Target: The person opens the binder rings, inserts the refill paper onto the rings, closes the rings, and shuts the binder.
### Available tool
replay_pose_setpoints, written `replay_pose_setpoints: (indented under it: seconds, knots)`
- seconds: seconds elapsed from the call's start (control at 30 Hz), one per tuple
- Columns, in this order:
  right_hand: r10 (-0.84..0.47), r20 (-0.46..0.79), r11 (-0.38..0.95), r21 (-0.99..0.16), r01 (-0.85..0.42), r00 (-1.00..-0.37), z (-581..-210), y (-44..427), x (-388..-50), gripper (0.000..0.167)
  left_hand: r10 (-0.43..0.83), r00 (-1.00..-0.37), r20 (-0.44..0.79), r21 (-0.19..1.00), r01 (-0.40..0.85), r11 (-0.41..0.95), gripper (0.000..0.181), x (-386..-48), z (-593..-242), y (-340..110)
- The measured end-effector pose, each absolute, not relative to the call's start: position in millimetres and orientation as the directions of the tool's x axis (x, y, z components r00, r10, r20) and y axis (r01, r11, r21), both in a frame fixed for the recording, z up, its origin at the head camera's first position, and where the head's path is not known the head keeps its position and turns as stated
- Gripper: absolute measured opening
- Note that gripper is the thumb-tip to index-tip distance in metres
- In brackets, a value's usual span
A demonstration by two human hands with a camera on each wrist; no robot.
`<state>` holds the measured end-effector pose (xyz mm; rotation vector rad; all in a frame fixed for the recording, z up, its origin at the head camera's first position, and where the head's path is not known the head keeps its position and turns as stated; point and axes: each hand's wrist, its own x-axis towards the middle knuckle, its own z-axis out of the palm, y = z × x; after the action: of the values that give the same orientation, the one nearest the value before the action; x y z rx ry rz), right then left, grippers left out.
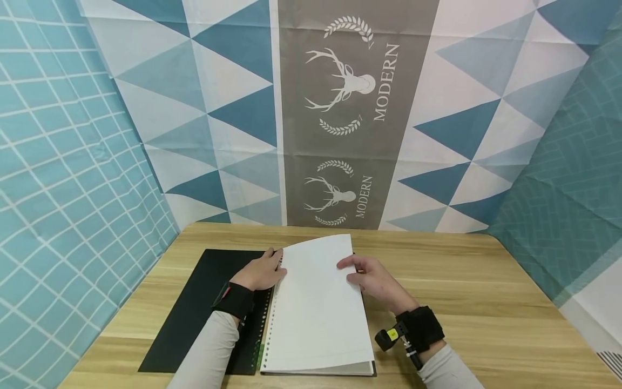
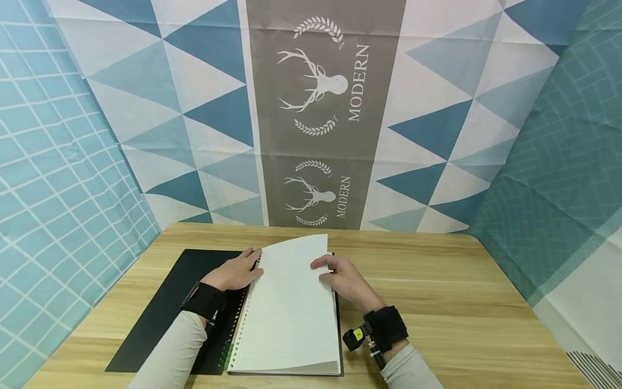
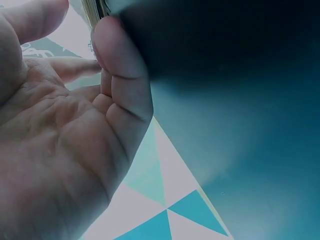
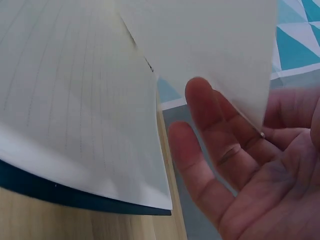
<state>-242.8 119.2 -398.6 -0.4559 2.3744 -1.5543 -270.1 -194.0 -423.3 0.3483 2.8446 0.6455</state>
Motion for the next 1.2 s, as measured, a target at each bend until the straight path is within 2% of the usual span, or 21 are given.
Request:
replay_pose_setpoints:
  seconds: [0.27, 0.43, 1.2]
  knots:
    - [-0.329, -0.075, 0.425, -0.902, -0.077, -0.941, -402.3, 118.5, -244.7, 0.023, 0.26, -0.955, -0.141, 0.394, 0.187, 0.9, 0.065, -271.6, -426.8, -191.7]
    - [-0.328, -0.065, 0.426, -0.901, -0.086, -0.942, -402.4, 118.0, -244.5, 0.024, 0.268, -0.954, -0.135, 0.385, 0.199, 0.901, 0.066, -271.6, -428.3, -191.0]
    - [-0.447, 0.094, 0.301, -0.921, -0.248, -0.89, -403.4, 112.6, -242.1, 0.036, 0.265, -0.953, -0.144, 0.443, 0.177, 0.879, 0.07, -272.2, -425.9, -193.0]
